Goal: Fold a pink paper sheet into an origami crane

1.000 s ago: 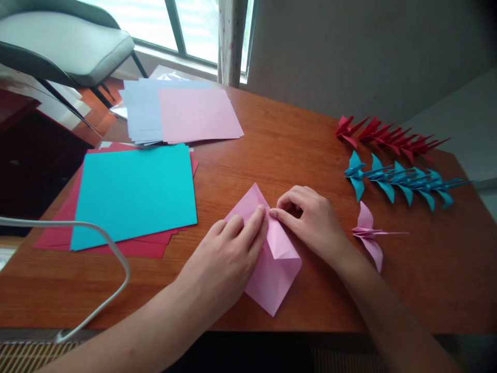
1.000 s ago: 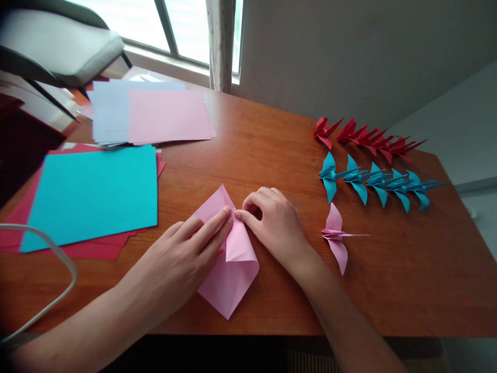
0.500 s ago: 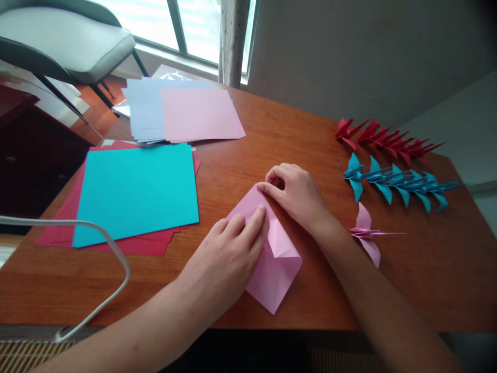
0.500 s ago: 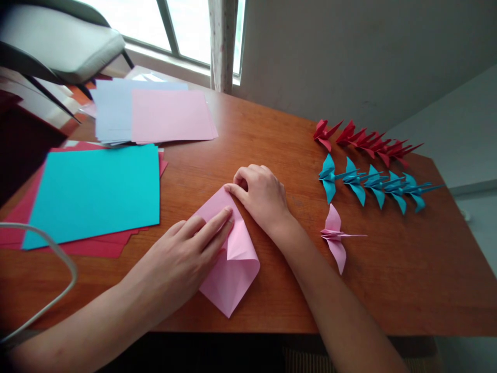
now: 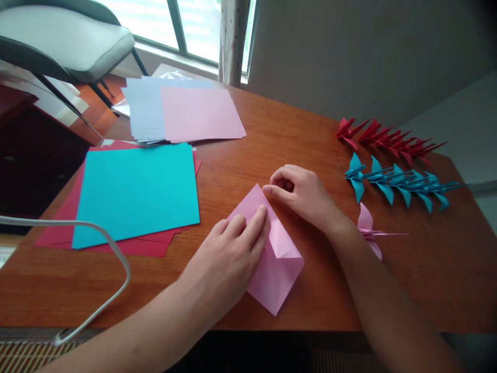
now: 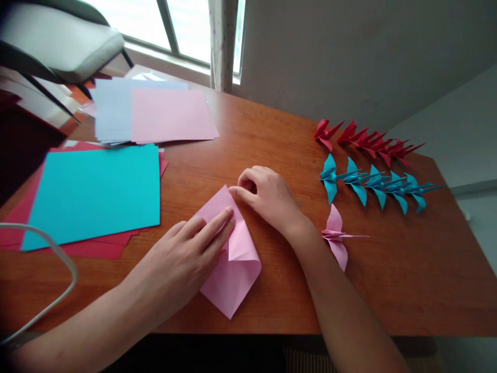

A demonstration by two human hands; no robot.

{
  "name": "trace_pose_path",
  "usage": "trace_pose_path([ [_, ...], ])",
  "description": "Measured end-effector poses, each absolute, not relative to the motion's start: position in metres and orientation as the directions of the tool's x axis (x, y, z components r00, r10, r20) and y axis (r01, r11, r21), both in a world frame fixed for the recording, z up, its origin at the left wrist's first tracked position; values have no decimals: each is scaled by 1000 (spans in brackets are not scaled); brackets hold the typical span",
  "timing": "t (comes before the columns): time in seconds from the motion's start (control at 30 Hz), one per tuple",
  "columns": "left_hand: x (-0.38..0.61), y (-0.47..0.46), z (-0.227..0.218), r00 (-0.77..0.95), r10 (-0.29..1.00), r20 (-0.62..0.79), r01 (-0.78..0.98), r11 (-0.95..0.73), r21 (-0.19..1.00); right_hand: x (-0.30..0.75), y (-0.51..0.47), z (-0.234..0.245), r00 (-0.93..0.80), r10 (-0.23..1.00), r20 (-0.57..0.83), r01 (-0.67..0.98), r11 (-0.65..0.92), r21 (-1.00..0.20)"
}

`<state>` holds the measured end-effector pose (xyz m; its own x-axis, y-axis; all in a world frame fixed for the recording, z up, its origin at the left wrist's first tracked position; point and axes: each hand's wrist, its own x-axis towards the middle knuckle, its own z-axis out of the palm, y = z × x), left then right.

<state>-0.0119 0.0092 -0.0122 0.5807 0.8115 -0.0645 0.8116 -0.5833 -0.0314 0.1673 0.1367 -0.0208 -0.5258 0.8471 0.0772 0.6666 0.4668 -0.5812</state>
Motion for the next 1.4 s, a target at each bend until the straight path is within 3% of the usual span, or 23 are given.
trace_pose_path([
  [0.3, -12, 9, -15, 586, 808, -55, 806, -589, -61, 205, 114, -13, -618, 786, -32, 673, 508, -538],
  [0.73, -12, 9, -15, 584, 810, -55, 810, -586, -35, 197, 119, -11, -611, 790, -56, 720, 524, -455],
  [1.4, -12, 9, -15, 582, 812, -43, 812, -583, -14, 150, 169, -23, -578, 813, 72, 732, 556, -394],
])
